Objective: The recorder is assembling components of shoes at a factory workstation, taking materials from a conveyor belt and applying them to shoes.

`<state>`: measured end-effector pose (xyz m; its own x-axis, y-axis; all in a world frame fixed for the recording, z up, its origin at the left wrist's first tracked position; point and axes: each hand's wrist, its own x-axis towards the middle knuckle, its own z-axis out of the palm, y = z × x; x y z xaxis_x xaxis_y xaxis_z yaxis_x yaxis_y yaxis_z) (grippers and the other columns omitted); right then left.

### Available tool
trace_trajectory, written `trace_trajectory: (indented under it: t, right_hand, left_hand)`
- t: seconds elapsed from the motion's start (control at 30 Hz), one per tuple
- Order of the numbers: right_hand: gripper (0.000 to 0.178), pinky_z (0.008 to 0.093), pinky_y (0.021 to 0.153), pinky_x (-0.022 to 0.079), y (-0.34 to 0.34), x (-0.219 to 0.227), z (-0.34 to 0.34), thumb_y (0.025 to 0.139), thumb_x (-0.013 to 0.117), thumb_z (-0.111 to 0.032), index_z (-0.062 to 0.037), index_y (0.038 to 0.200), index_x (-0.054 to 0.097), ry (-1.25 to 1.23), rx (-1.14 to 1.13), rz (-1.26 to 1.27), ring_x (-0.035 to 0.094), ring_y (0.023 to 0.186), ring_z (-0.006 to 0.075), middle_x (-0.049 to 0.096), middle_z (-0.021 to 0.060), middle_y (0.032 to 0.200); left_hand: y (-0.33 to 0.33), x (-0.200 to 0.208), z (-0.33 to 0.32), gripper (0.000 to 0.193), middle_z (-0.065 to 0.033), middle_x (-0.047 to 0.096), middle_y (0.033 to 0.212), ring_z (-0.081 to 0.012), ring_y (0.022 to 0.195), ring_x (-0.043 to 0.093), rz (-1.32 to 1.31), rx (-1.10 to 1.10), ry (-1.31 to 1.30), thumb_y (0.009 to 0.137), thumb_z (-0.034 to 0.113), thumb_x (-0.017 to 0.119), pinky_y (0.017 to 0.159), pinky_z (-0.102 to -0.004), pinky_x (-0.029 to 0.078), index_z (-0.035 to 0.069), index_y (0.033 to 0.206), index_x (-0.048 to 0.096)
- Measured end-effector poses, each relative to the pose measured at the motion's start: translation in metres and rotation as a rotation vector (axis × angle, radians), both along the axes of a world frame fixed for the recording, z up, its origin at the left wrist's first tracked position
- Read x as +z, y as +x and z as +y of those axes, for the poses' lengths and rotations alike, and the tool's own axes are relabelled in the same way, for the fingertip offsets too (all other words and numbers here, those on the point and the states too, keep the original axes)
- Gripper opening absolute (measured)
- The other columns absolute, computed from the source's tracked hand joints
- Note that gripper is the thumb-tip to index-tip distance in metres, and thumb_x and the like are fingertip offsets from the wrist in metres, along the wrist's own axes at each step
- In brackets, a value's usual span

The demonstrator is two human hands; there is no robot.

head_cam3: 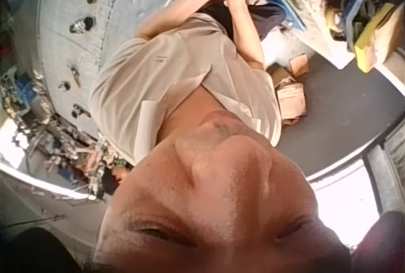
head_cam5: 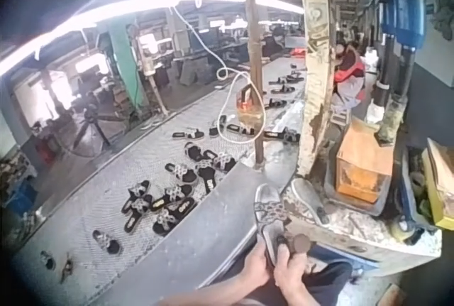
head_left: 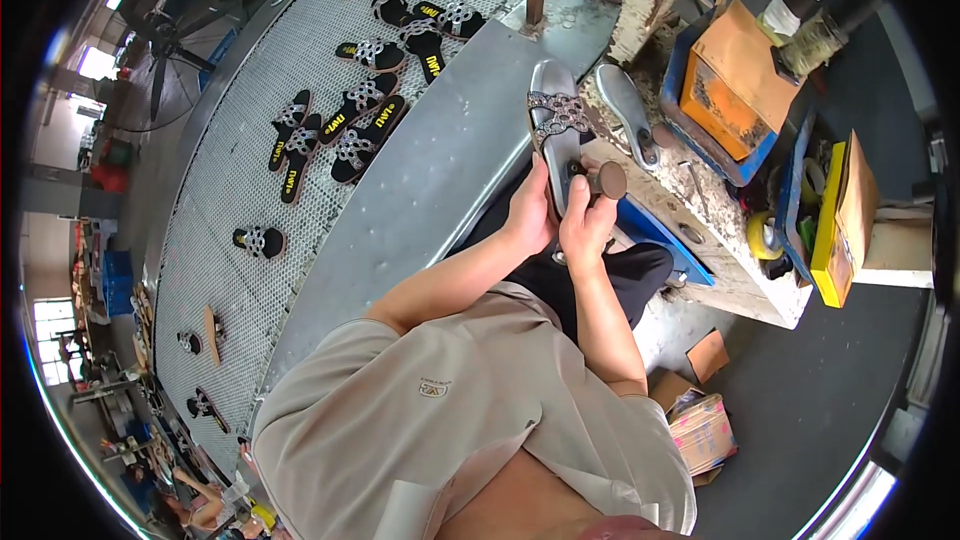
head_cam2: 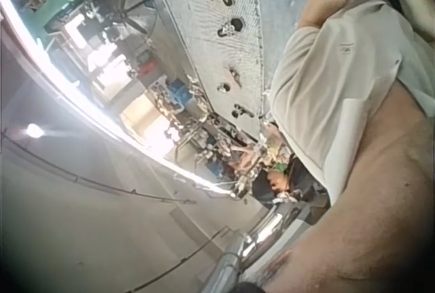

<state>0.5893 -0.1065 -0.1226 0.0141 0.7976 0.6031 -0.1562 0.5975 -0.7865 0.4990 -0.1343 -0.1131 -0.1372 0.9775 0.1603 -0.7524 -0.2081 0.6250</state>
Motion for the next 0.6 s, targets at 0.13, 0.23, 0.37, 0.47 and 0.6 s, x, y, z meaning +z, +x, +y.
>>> trace_trajectory:
  t: [0.13, 0.23, 0.37, 0.47, 0.6]
  right_hand:
    - [0.049, 0.0447, 0.11, 0.046, 0.014, 0.007, -0.014, 0.1, 0.066, -0.015, 0.0087, 0.141, 0.051, -0.014, -0.087, -0.115, 0.063, 0.126, 0.0369, 0.064, 0.0262, 0.134]
    - [0.048, 0.0436, 0.11, 0.046, 0.034, -0.001, -0.001, 0.103, 0.063, -0.016, 0.0089, 0.142, 0.051, -0.157, -0.005, -0.064, 0.063, 0.127, 0.0359, 0.065, 0.0268, 0.134]
    - [0.042, 0.041, 0.103, 0.05, 0.06, -0.013, 0.016, 0.103, 0.066, -0.021, 0.0082, 0.132, 0.059, -0.198, 0.048, -0.089, 0.067, 0.117, 0.0312, 0.069, 0.0238, 0.125]
    - [0.039, 0.0399, 0.097, 0.052, 0.071, -0.015, 0.022, 0.104, 0.065, -0.021, 0.007, 0.129, 0.058, -0.274, 0.075, -0.125, 0.069, 0.108, 0.0276, 0.071, 0.0208, 0.116]
    - [0.038, 0.0401, 0.101, 0.05, 0.073, -0.012, 0.016, 0.104, 0.064, -0.02, 0.0068, 0.131, 0.056, -0.203, 0.051, -0.141, 0.068, 0.112, 0.0295, 0.071, 0.0226, 0.121]
  left_hand:
    - [0.012, 0.013, 0.001, 0.056, -0.0083, 0.065, 0.14, -0.025, 0.129, 0.061, 0.021, -0.021, -0.011, 0.112, 0.055, 0.041, 0.114, -0.0452, 0.046, 0.012, 0.146, 0.056]
    - [0.018, 0.019, 0.008, 0.05, -0.0077, 0.065, 0.14, -0.026, 0.128, 0.062, -0.015, -0.126, 0.049, 0.113, 0.049, 0.043, 0.113, -0.0448, 0.047, 0.014, 0.147, 0.055]
    - [0.033, 0.016, 0.018, 0.049, -0.0078, 0.062, 0.147, -0.0235, 0.133, 0.06, -0.05, -0.119, 0.055, 0.116, 0.042, 0.039, 0.116, -0.0426, 0.046, 0.011, 0.151, 0.051]
    - [0.033, 0.013, 0.026, 0.047, -0.0075, 0.064, 0.144, -0.0235, 0.131, 0.061, -0.101, -0.179, -0.003, 0.116, 0.042, 0.039, 0.115, -0.0423, 0.047, 0.011, 0.149, 0.053]
    - [0.035, 0.007, 0.03, 0.047, -0.0079, 0.066, 0.142, -0.0246, 0.128, 0.064, -0.154, -0.117, -0.055, 0.115, 0.042, 0.043, 0.112, -0.0438, 0.049, 0.01, 0.148, 0.054]
